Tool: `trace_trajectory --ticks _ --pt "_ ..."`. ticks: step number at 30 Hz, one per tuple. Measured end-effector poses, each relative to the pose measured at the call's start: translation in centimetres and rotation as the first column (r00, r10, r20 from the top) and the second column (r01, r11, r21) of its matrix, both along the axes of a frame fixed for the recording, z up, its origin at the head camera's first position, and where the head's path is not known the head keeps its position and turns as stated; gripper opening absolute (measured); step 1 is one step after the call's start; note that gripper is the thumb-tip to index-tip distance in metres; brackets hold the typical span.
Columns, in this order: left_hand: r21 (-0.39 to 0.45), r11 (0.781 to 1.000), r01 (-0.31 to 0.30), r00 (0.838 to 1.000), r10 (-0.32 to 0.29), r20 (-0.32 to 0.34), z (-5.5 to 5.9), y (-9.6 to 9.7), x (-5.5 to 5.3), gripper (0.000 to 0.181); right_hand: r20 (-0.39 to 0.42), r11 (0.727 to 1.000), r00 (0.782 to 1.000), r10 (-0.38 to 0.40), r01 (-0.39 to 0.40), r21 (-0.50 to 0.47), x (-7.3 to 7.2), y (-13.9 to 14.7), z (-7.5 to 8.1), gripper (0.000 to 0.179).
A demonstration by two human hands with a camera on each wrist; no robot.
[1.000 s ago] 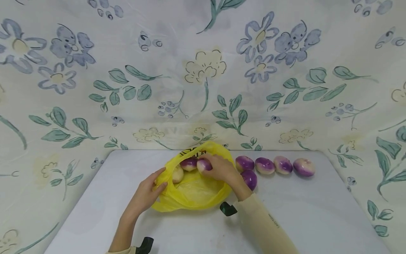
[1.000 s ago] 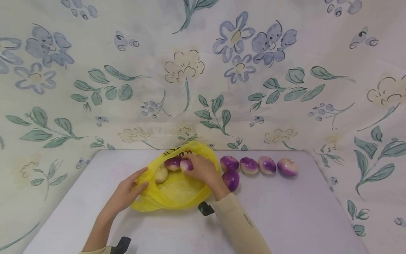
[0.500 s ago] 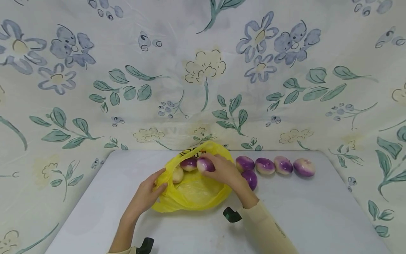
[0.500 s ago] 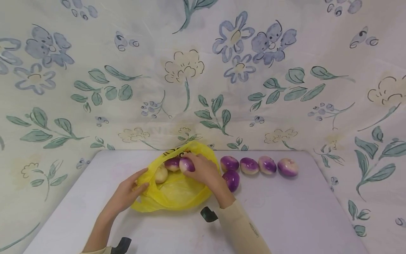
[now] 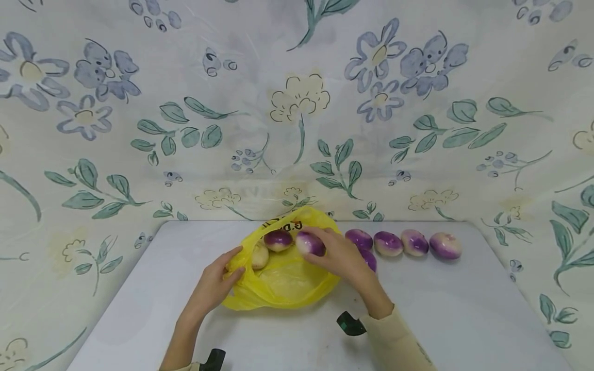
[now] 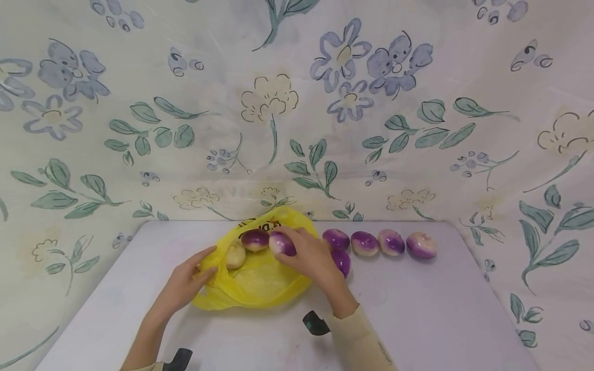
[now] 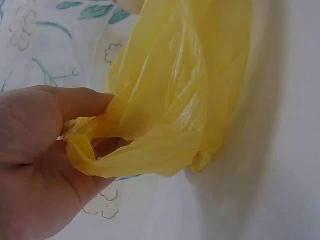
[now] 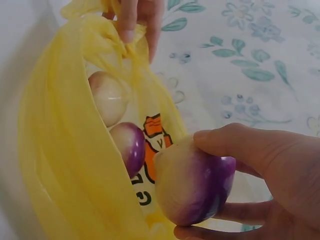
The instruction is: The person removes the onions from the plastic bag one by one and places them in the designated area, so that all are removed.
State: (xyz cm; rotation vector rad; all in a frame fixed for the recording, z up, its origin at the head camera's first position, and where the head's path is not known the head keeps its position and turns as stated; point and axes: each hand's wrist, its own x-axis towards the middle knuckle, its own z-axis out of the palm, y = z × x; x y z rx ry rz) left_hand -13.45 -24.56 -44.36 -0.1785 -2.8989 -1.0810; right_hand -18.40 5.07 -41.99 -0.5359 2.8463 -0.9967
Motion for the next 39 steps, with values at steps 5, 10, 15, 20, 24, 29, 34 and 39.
trace_trajectory --ticks 5,10,15,20,24,29,34,39 --pt "0.002 1.0 -0.003 1.0 0.003 0.011 -0.2 0.0 -0.1 0.053 -0.026 0.999 1.0 -0.01 0.01 -0.03 0.8 1.2 0.3 0.061" --pt "-0.004 1.0 -0.002 1.0 0.002 0.016 -0.3 -0.1 -0.2 0.054 -0.06 0.999 0.998 -0.028 0.027 -0.018 1.2 2.4 0.1 0.06" --pt "-0.017 1.0 -0.001 1.0 0.001 0.009 -0.3 -0.2 -0.4 0.054 -0.08 0.999 0.996 -0.039 0.039 -0.011 1.4 3.3 0.1 0.06" --pt "-0.014 1.0 -0.003 1.0 0.003 0.023 -0.2 -0.2 -0.6 0.054 -0.106 0.999 0.994 -0.035 0.036 0.012 1.9 4.0 0.1 0.059" --pt "-0.01 1.0 -0.003 0.999 0.003 0.038 -0.1 -0.1 -0.6 0.054 -0.114 1.0 0.993 -0.02 0.022 0.016 2.1 4.6 -0.1 0.059" --pt "-0.009 1.0 -0.003 0.999 0.003 0.036 -0.1 0.0 -0.5 0.055 -0.142 0.999 0.99 -0.017 0.021 0.024 2.2 5.6 -0.4 0.06" --pt "-0.015 1.0 -0.002 1.0 0.002 0.023 -0.2 0.0 -0.5 0.055 -0.147 0.998 0.989 -0.033 0.039 0.041 2.5 6.6 -0.4 0.06" --pt "-0.021 1.0 -0.003 1.0 0.003 0.025 -0.3 -0.1 -0.7 0.055 -0.138 0.997 0.989 -0.055 0.061 0.044 2.9 7.4 -0.4 0.061"
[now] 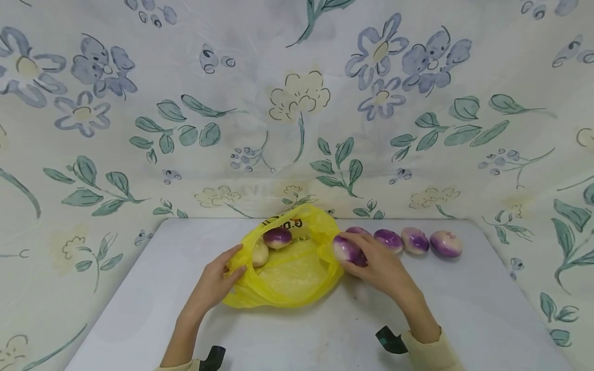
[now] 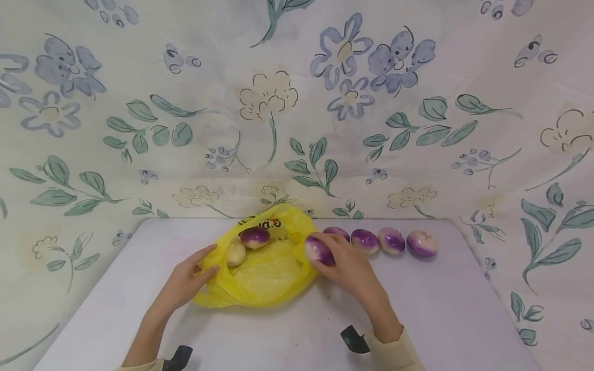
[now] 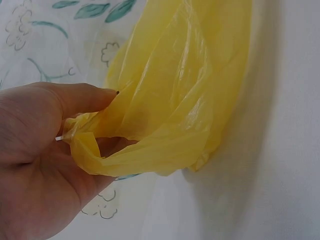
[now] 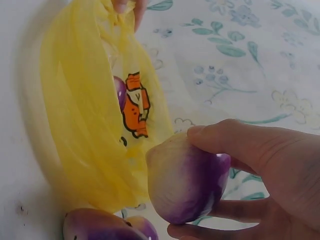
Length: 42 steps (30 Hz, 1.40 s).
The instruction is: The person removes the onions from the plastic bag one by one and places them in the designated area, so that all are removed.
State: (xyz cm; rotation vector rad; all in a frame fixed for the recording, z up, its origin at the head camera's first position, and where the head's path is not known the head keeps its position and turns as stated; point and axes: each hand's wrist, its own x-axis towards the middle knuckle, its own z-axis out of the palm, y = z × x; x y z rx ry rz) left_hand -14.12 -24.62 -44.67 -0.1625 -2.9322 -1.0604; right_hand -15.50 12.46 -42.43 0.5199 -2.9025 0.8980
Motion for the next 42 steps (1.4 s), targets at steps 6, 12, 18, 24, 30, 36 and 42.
trace_trajectory --ticks 6,12,18,24,30,36,42 --pt "0.002 1.0 -0.008 1.0 0.008 0.01 0.0 -0.1 0.2 0.055 -0.037 1.0 0.999 0.014 -0.013 0.022 0.2 0.7 -0.2 0.06" --pt "0.007 1.0 -0.007 1.0 0.006 0.006 0.0 -0.1 0.2 0.055 -0.014 0.999 1.0 0.009 -0.008 0.038 0.3 1.3 -0.1 0.06" --pt "0.011 1.0 0.001 1.0 -0.001 -0.005 0.2 0.0 0.1 0.054 -0.016 0.999 1.0 -0.007 0.007 0.043 0.4 2.5 0.2 0.064" --pt "0.009 1.0 -0.001 1.0 0.0 0.008 0.6 0.0 0.2 0.055 -0.04 1.0 0.999 0.0 0.002 0.027 0.1 3.9 0.2 0.063" --pt "0.017 1.0 -0.004 1.0 0.004 0.02 0.8 0.1 0.2 0.054 -0.024 1.0 1.0 0.012 -0.012 -0.004 -0.2 4.8 0.3 0.061" --pt "0.008 1.0 -0.009 0.999 0.009 0.031 0.7 0.3 0.1 0.054 0.004 1.0 1.0 0.006 -0.006 0.013 -0.2 5.2 0.4 0.06" --pt "0.006 1.0 -0.006 1.0 0.006 0.027 0.6 0.2 0.0 0.054 0.012 1.0 1.0 0.001 -0.001 0.009 -0.3 5.6 0.2 0.06"
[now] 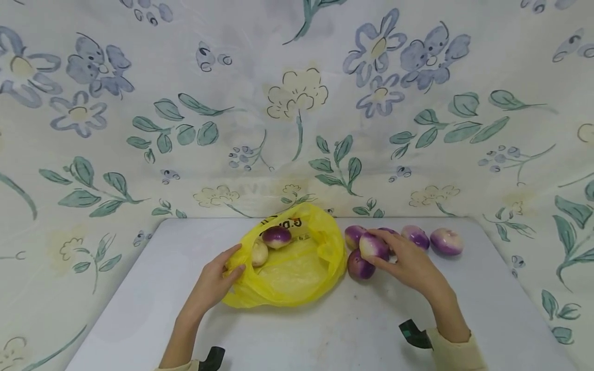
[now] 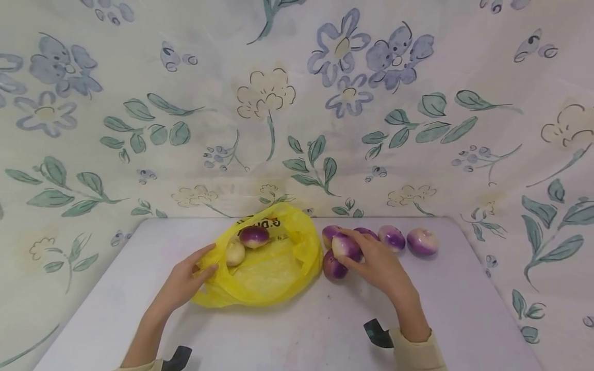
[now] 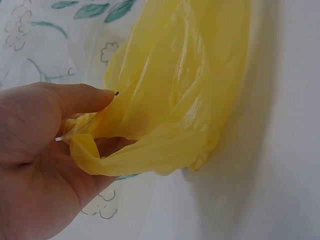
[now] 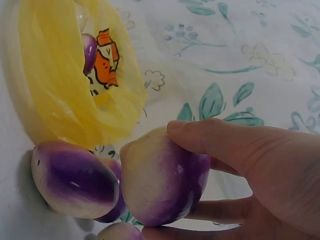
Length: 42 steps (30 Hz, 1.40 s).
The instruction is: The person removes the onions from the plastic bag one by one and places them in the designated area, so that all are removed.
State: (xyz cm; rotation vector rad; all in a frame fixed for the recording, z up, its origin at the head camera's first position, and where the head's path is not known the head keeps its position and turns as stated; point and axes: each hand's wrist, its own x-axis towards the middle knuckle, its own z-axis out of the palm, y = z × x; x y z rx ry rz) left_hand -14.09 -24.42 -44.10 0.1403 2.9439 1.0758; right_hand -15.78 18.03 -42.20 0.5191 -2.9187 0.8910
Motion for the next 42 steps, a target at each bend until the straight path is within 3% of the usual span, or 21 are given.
trace_trajectory --ticks 14,42 --pt "0.004 1.0 0.004 1.0 -0.004 -0.012 -0.7 -0.2 -0.6 0.054 0.003 1.0 1.0 -0.005 0.005 -0.013 -0.5 1.1 0.4 0.061" --pt "0.012 1.0 0.0 0.999 0.0 -0.041 -0.6 -0.2 -0.4 0.053 0.015 0.999 1.0 0.018 -0.019 0.046 0.0 3.7 -0.1 0.057"
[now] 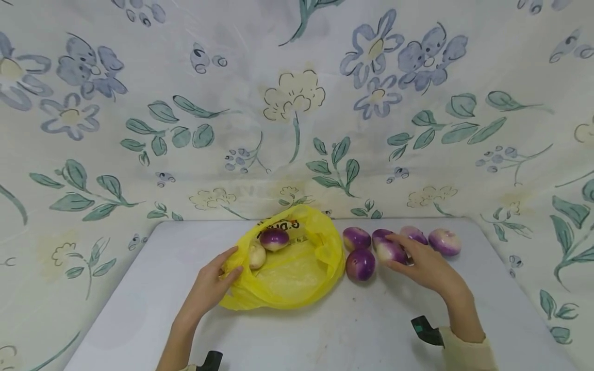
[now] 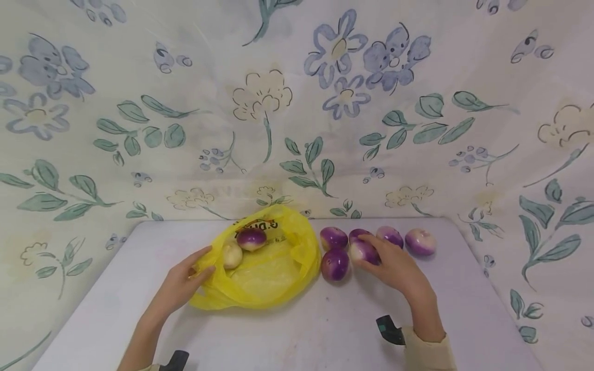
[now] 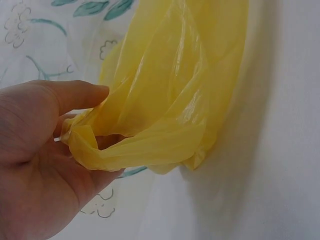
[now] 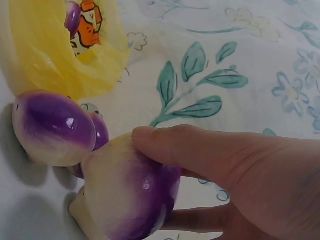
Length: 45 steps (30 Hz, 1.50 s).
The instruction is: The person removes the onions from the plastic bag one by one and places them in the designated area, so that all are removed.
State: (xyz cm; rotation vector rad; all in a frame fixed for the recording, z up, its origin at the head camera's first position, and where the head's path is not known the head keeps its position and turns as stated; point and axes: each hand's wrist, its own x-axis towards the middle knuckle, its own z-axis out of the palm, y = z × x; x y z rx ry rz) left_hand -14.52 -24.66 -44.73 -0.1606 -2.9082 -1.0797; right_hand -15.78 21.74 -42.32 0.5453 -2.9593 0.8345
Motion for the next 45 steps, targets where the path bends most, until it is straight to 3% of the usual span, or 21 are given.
trace_trajectory --ticks 5,12,24,45 --pt "-0.003 1.0 -0.002 1.0 0.002 0.009 0.0 0.1 0.0 0.054 0.012 1.0 1.0 0.016 -0.016 0.01 0.1 0.5 -0.3 0.056" --pt "-0.005 1.0 -0.004 1.0 0.004 0.003 -0.1 0.0 0.0 0.054 0.099 1.0 0.995 0.021 -0.022 0.014 -0.1 0.7 -0.5 0.059" --pt "-0.012 1.0 -0.003 1.0 0.003 -0.002 0.0 0.0 0.3 0.053 0.124 0.998 0.991 0.057 -0.059 0.016 -0.3 0.7 -1.1 0.06" --pt "-0.002 1.0 0.008 1.0 -0.008 -0.009 -0.2 -0.1 0.0 0.052 0.214 0.997 0.976 0.046 -0.056 0.044 -0.2 0.3 -1.2 0.068"
